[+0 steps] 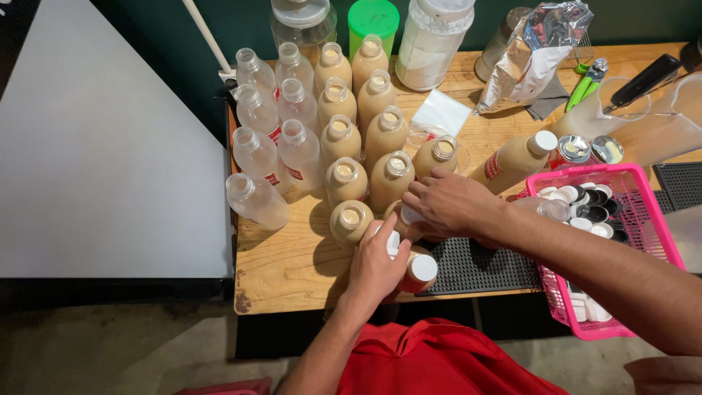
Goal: The person caps multiple plastic bottles filled with a beige liquid on a wooden table. They pick up white and black caps from a pink basket and screw them onto the bottles one by one.
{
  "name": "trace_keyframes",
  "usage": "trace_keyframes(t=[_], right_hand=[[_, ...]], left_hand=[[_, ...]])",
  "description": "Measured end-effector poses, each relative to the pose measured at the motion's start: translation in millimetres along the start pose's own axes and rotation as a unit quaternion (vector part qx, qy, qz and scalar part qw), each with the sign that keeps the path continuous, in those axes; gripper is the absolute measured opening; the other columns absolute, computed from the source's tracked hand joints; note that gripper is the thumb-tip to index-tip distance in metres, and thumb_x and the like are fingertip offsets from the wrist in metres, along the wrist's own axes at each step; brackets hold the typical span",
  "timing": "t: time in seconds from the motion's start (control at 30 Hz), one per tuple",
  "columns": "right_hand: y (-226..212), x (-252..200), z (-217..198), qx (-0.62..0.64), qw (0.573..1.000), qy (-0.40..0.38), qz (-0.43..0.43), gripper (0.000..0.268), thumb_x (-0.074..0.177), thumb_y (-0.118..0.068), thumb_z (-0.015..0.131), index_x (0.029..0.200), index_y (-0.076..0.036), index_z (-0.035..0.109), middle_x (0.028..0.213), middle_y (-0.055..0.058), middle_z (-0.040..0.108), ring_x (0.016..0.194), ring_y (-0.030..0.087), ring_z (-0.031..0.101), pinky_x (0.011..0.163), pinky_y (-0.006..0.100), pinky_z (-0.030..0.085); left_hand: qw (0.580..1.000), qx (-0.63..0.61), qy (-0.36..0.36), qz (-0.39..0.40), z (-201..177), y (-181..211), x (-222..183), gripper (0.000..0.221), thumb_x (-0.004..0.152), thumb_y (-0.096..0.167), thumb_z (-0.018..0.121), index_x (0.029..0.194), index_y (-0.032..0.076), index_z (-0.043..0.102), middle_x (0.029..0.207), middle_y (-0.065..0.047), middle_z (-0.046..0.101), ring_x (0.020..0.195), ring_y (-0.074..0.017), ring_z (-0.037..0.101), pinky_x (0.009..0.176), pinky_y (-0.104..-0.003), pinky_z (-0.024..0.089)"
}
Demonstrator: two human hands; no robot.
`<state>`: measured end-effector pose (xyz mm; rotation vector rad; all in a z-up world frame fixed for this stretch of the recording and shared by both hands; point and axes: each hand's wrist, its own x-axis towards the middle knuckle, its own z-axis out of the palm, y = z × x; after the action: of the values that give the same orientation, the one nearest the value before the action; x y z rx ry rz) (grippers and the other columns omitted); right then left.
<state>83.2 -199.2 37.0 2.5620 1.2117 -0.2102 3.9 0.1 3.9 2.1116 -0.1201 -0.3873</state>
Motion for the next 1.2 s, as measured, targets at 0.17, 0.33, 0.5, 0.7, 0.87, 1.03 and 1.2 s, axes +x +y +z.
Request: trace_keyframes(t=[0.17, 0.33, 0.5, 0.7, 0.87, 1.03, 1.2], right_hand=[[-9, -2, -5, -0.007, 0.999, 0.014, 0.047, 0.055, 0.096, -0.067, 0.049, 0.106, -0.014, 0.059, 0.094, 0.009, 0.067, 0.086, 0.028, 0.071, 0.089, 0.04, 0.04], [-13, -3, -12, 0.009, 0.995, 0.03, 0.091, 0.053, 0.094, -0.066, 0.047, 0.108, -0.016, 0.06, 0.096, 0.008, 0.07, 0.089, 0.026, 0.071, 0.09, 0.04, 0.039], [-28, -6, -18, 0.043, 0.989, 0.036, 0.135, 0.042, 0.089, -0.057, 0.059, 0.112, -0.022, 0.056, 0.098, 0.002, 0.065, 0.088, 0.025, 0.067, 0.085, 0.039, 0.039], [-87, -26, -57, 0.162, 0.933, 0.271, 0.171, 0.043, 0.09, -0.039, 0.073, 0.128, -0.021, 0.064, 0.12, 0.002, 0.06, 0.093, 0.025, 0.064, 0.074, 0.04, 0.045], [-140, -35, -64, 0.364, 0.889, 0.277, -0.005, 0.023, 0.102, -0.035, 0.063, 0.115, -0.015, 0.067, 0.106, 0.003, 0.07, 0.083, 0.024, 0.059, 0.077, 0.039, 0.037], [-139, -36, -34, 0.362, 0.858, 0.361, 0.053, 0.02, 0.095, -0.034, 0.072, 0.106, -0.018, 0.074, 0.096, 0.001, 0.072, 0.081, 0.02, 0.069, 0.079, 0.036, 0.044], [-111, -43, -11, 0.362, 0.845, 0.379, 0.109, 0.019, 0.093, -0.029, 0.075, 0.103, -0.014, 0.074, 0.096, 0.003, 0.073, 0.085, 0.025, 0.07, 0.082, 0.039, 0.045]], left_hand=[[0.998, -0.011, 0.016, 0.056, -5, 1, -4, 0.063, 0.092, 0.027, 0.064, 0.152, 0.011, 0.053, 0.133, -0.017, 0.062, 0.119, -0.0482, 0.065, 0.097, -0.059, 0.057], [0.992, -0.002, 0.069, 0.107, 3, -45, -30, 0.049, 0.093, 0.04, 0.067, 0.14, 0.025, 0.063, 0.122, -0.003, 0.064, 0.111, -0.0363, 0.07, 0.089, -0.052, 0.061], [0.991, 0.031, 0.107, 0.08, 40, -139, -26, 0.025, 0.093, 0.041, 0.07, 0.116, 0.031, 0.072, 0.113, 0.005, 0.066, 0.1, -0.0321, 0.074, 0.08, -0.047, 0.063], [0.987, 0.139, 0.079, 0.034, 81, -195, -6, 0.039, 0.094, 0.045, 0.071, 0.128, 0.026, 0.066, 0.117, -0.015, 0.071, 0.1, -0.0425, 0.074, 0.078, -0.052, 0.063], [0.973, 0.154, 0.116, 0.124, 89, -210, -8, 0.042, 0.097, 0.03, 0.069, 0.137, 0.02, 0.062, 0.133, -0.013, 0.07, 0.104, -0.0386, 0.069, 0.088, -0.051, 0.053], [0.939, 0.196, 0.189, 0.21, 94, -217, -5, 0.034, 0.094, 0.035, 0.073, 0.128, 0.029, 0.067, 0.128, -0.012, 0.068, 0.097, -0.041, 0.071, 0.073, -0.05, 0.058], [0.918, 0.203, 0.232, 0.25, 92, -213, -8, 0.025, 0.095, 0.039, 0.071, 0.12, 0.034, 0.071, 0.137, -0.008, 0.062, 0.113, -0.0354, 0.067, 0.082, -0.042, 0.056]])
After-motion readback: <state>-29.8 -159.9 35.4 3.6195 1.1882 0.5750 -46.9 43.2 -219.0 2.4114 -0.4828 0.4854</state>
